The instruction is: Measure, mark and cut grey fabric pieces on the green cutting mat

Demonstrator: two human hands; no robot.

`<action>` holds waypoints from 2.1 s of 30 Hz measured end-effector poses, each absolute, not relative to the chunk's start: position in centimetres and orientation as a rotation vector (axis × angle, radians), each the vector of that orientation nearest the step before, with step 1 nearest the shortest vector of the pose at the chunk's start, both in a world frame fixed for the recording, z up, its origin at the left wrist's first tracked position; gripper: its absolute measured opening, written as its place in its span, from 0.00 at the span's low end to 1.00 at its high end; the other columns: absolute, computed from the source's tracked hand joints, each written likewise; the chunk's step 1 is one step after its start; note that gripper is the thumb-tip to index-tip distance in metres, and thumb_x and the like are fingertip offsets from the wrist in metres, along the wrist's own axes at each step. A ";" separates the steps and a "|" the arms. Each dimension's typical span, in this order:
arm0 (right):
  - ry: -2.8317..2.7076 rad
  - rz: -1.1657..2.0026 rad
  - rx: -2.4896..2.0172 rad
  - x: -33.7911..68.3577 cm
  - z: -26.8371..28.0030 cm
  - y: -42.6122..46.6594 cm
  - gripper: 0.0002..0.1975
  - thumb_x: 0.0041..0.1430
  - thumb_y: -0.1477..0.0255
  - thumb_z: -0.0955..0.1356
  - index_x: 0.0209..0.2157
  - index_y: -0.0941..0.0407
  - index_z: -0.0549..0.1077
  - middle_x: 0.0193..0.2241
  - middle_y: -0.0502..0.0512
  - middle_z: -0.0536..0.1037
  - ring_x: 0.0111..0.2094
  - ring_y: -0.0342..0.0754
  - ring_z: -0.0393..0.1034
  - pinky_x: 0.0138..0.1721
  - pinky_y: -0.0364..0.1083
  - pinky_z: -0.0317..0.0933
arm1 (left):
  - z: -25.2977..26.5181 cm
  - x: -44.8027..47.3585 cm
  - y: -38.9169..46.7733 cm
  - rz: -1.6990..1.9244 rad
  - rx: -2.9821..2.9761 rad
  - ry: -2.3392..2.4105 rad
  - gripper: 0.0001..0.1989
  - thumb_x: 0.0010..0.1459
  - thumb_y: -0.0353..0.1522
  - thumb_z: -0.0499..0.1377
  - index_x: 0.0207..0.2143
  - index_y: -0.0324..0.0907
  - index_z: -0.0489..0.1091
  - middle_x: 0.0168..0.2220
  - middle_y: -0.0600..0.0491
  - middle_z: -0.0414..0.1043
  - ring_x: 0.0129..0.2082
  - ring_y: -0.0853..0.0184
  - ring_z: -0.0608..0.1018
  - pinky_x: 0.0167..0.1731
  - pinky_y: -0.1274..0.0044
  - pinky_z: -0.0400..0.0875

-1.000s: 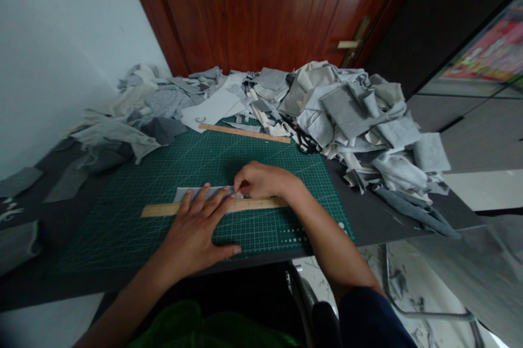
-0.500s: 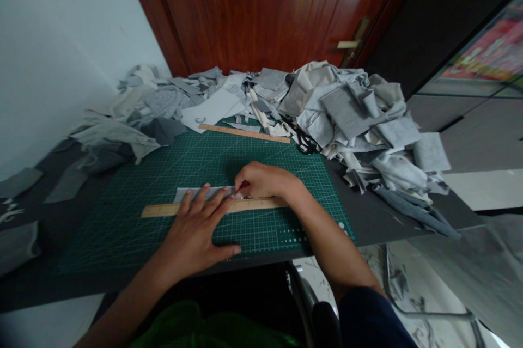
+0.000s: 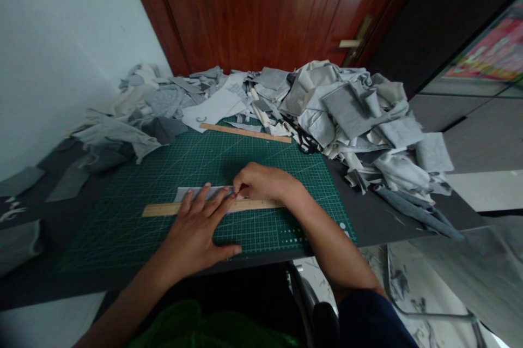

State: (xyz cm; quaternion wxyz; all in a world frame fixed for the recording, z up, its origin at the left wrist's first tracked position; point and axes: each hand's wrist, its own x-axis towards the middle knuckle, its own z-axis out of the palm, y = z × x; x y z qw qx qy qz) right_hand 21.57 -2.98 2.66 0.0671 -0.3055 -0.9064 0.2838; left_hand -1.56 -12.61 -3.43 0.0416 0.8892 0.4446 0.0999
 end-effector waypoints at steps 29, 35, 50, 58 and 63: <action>-2.735 0.839 -0.903 21.5 2.6 -2.8 0.12 0.61 0.86 0.70 0.37 0.57 0.84 0.34 0.54 0.87 0.37 0.47 0.80 0.40 0.42 0.66 | -3.5 -1.6 -12.6 0.306 2.721 1.363 0.55 0.52 0.65 0.60 0.73 0.46 0.55 0.73 0.47 0.57 0.74 0.37 0.48 0.70 0.44 0.35; -2.726 0.819 -0.880 21.4 2.4 -3.0 0.13 0.61 0.87 0.70 0.37 0.58 0.84 0.34 0.55 0.87 0.37 0.48 0.80 0.40 0.42 0.66 | -3.7 -1.7 -12.7 0.316 2.729 1.359 0.55 0.53 0.66 0.60 0.73 0.46 0.55 0.73 0.47 0.56 0.74 0.37 0.49 0.70 0.45 0.34; -2.201 0.593 -0.861 20.8 1.0 -2.9 0.04 0.68 0.73 0.71 0.40 0.55 0.81 0.37 0.56 0.84 0.38 0.50 0.79 0.41 0.47 0.69 | -3.3 -1.8 -13.7 0.422 2.626 1.262 0.54 0.59 0.68 0.50 0.72 0.38 0.55 0.76 0.45 0.49 0.77 0.49 0.43 0.74 0.57 0.35; -1.932 0.849 -0.740 16.5 -0.1 -7.1 0.04 0.68 0.72 0.71 0.40 0.51 0.81 0.36 0.52 0.84 0.37 0.49 0.79 0.40 0.47 0.71 | -4.1 -1.9 -13.9 0.540 2.570 1.220 0.56 0.56 0.66 0.56 0.73 0.38 0.53 0.74 0.40 0.53 0.75 0.47 0.50 0.74 0.56 0.39; -1.927 0.878 -0.569 13.9 -0.3 -10.9 0.05 0.69 0.73 0.71 0.40 0.50 0.80 0.34 0.51 0.84 0.37 0.47 0.79 0.42 0.46 0.71 | -6.0 -1.6 -14.0 0.701 2.608 1.202 0.56 0.54 0.64 0.60 0.74 0.41 0.52 0.73 0.40 0.54 0.74 0.43 0.52 0.72 0.51 0.47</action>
